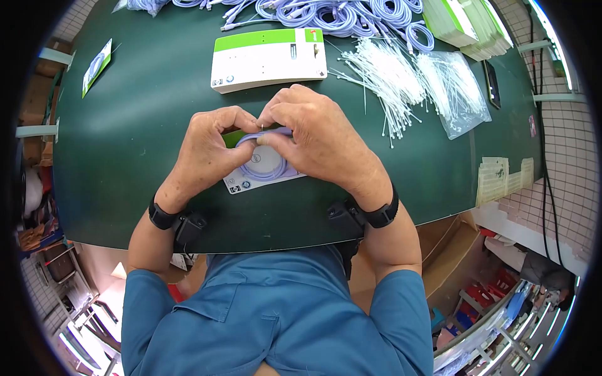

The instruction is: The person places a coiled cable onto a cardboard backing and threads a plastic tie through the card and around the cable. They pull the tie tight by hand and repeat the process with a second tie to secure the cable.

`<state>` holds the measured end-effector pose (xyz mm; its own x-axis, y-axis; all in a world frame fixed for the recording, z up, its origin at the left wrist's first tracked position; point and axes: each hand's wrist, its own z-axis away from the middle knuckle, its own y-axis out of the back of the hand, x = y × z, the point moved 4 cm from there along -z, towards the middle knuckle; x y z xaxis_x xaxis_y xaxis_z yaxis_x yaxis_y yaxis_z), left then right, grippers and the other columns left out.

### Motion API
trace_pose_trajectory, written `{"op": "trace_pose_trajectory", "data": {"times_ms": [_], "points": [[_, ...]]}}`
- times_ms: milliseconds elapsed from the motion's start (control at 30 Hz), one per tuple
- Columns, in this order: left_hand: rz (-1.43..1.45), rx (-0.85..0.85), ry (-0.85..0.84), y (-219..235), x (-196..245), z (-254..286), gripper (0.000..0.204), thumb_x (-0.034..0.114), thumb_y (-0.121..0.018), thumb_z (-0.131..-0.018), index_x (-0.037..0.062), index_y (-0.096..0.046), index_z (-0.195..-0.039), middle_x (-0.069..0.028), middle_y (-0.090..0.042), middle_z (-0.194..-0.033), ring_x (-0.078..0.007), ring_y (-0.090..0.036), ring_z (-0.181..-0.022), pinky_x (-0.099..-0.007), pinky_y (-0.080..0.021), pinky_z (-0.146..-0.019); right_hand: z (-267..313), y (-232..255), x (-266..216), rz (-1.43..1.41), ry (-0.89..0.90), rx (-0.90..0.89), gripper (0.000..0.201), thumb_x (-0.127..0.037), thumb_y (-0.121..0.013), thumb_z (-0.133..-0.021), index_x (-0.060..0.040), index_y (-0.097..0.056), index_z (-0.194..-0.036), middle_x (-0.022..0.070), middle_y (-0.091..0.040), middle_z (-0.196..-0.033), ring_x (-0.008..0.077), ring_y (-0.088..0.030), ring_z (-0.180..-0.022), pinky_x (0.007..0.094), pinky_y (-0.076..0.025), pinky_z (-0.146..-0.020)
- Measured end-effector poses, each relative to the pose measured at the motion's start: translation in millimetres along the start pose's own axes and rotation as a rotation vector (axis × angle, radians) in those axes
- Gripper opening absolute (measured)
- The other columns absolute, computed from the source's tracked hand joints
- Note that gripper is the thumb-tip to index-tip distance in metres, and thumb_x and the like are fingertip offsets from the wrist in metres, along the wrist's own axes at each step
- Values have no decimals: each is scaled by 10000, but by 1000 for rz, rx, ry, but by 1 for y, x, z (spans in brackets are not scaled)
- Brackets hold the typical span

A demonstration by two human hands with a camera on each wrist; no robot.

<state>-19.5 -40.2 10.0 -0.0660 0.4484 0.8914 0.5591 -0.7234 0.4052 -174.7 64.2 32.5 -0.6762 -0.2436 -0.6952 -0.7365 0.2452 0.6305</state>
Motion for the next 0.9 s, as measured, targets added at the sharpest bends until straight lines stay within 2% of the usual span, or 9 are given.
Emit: {"op": "trace_pose_trajectory", "data": {"times_ms": [133,367,633,900], "points": [[-36,-39,49,-2,0,1,140,-6,-726,-769,-33,-728,-907,-152,-756,-824,-268,-732,-717,-338,-569,-704,0,-3,0,38,-32,8,149,-2,-814,-821,-26,-733,-943,91,-725,-938,279,-704,-859,361,-580,-742],[47,-55,117,-5,-12,2,140,-9,-715,-781,-34,-719,-918,-126,-752,-828,-154,-688,-728,-314,-578,-729,-4,-13,-2,167,7,60,114,-1,-778,-867,-22,-671,-902,97,-720,-937,288,-711,-825,365,-576,-707],[163,-109,221,-8,-15,2,132,-20,-713,-797,-40,-709,-928,-119,-759,-875,-158,-733,-839,-319,-604,-813,-6,-19,-3,308,27,108,129,-5,-753,-902,-37,-634,-943,83,-726,-944,285,-724,-795,372,-578,-669],[210,-120,203,-10,-14,3,111,-28,-716,-803,-39,-690,-910,-131,-760,-890,-185,-749,-864,-337,-611,-830,-9,-21,-5,334,-4,179,132,-19,-736,-943,-46,-609,-963,77,-731,-919,290,-721,-722,361,-568,-619]]}}
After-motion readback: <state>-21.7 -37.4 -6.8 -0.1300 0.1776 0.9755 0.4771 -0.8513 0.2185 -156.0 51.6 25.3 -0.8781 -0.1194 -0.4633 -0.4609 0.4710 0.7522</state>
